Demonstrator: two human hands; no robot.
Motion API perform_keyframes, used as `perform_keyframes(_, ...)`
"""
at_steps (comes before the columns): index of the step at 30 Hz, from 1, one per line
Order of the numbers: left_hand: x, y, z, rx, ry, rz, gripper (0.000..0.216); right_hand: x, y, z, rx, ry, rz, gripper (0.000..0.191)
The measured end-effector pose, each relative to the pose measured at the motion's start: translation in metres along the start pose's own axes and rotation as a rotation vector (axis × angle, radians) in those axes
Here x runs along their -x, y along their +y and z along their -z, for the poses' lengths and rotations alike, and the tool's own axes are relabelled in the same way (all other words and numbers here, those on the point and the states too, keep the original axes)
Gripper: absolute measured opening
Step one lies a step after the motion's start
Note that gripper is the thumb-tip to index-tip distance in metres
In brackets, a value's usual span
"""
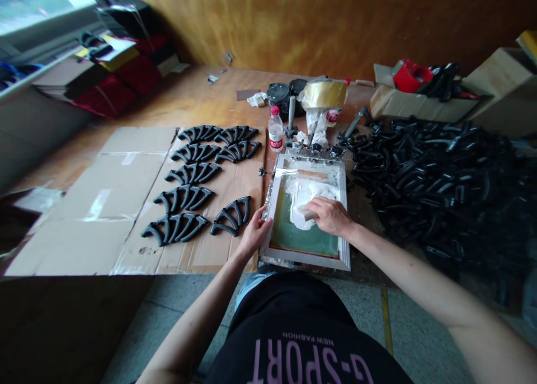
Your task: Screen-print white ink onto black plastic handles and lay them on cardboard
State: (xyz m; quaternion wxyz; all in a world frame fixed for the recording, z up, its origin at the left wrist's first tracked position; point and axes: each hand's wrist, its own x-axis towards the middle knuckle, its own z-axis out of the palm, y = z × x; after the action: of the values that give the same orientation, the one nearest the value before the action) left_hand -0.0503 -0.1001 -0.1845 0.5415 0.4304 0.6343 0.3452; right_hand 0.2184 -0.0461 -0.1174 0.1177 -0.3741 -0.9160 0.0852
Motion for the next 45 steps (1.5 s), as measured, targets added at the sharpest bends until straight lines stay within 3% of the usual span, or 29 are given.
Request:
perform_keyframes(5, 0.002, 0.006, 0.0, -0.01, 0.0, 0.011, 0.07, 0.007, -0.007, -0.008, -0.056, -0.016, 0.078, 0.014)
perform_keyframes(7, 0.006, 0.014, 0.002, 0.012, 0.0, 0.019, 0.073, -0.006, -0.003, -0.001, -0.106, 0.022, -0.002, 0.013)
perform_keyframes(9, 0.011, 0.029, 0.006, 0.048, -0.011, 0.022, 0.078, -0.029, 0.008, 0.013, -0.134, 0.111, -0.121, 0.029)
perform_keyframes(11, 0.018, 0.05, 0.012, 0.091, -0.026, 0.007, 0.075, -0.052, 0.028, 0.032, -0.125, 0.201, -0.233, 0.049)
perform_keyframes(13, 0.024, 0.077, 0.016, 0.143, -0.041, -0.019, 0.064, -0.063, 0.057, 0.054, -0.103, 0.287, -0.35, 0.056)
perform_keyframes(16, 0.026, 0.123, 0.016, 0.272, -0.004, -0.155, 0.057, -0.047, 0.105, 0.076, -0.094, 0.476, -0.573, 0.041)
perform_keyframes(18, 0.02, 0.156, 0.011, 0.385, 0.035, -0.313, 0.053, -0.025, 0.125, 0.071, -0.11, 0.518, -0.74, 0.032)
perform_keyframes(21, 0.007, 0.199, 0.001, 0.5, 0.022, -0.44, 0.046, 0.005, 0.117, 0.033, -0.17, 0.278, -0.811, 0.03)
perform_keyframes(24, -0.001, 0.211, -0.009, 0.578, 0.031, -0.43, 0.048, 0.015, 0.075, -0.016, -0.159, -0.009, -0.559, 0.028)
perform_keyframes(27, 0.007, 0.177, -0.024, 0.62, 0.047, -0.311, 0.051, 0.009, 0.032, -0.039, -0.043, -0.131, -0.523, 0.015)
perform_keyframes(29, 0.02, 0.138, -0.038, 0.553, -0.096, -0.043, 0.053, 0.003, 0.005, -0.041, -0.046, -0.152, -0.617, 0.013)
perform_keyframes(31, 0.035, 0.098, -0.054, 0.487, -0.286, 0.253, 0.054, -0.002, -0.024, -0.038, -0.072, -0.086, -0.615, 0.014)
perform_keyframes(33, 0.046, 0.067, -0.063, 0.56, -0.3, 0.35, 0.048, -0.005, -0.05, -0.037, -0.098, -0.007, -0.413, 0.014)
perform_keyframes(35, 0.052, 0.044, -0.06, 0.656, -0.171, 0.348, 0.041, -0.003, -0.058, -0.034, -0.143, 0.002, -0.162, 0.014)
perform_keyframes(37, 0.054, 0.024, -0.039, 0.642, 0.011, 0.334, 0.035, 0.007, -0.037, -0.026, -0.131, -0.026, -0.139, 0.012)
perform_keyframes(38, 0.053, 0.012, -0.023, 0.598, 0.104, 0.325, 0.034, 0.017, -0.016, -0.02, -0.079, -0.038, -0.242, 0.012)
perform_keyframes(42, 0.046, -0.044, 0.047, 0.393, 0.448, 0.354, 0.034, 0.075, 0.096, 0.001, 0.364, -0.175, -0.922, 0.026)
perform_keyframes(45, 0.035, -0.077, 0.078, 0.194, 0.525, 0.459, 0.04, 0.117, 0.151, 0.0, 0.396, -0.371, -1.084, 0.034)
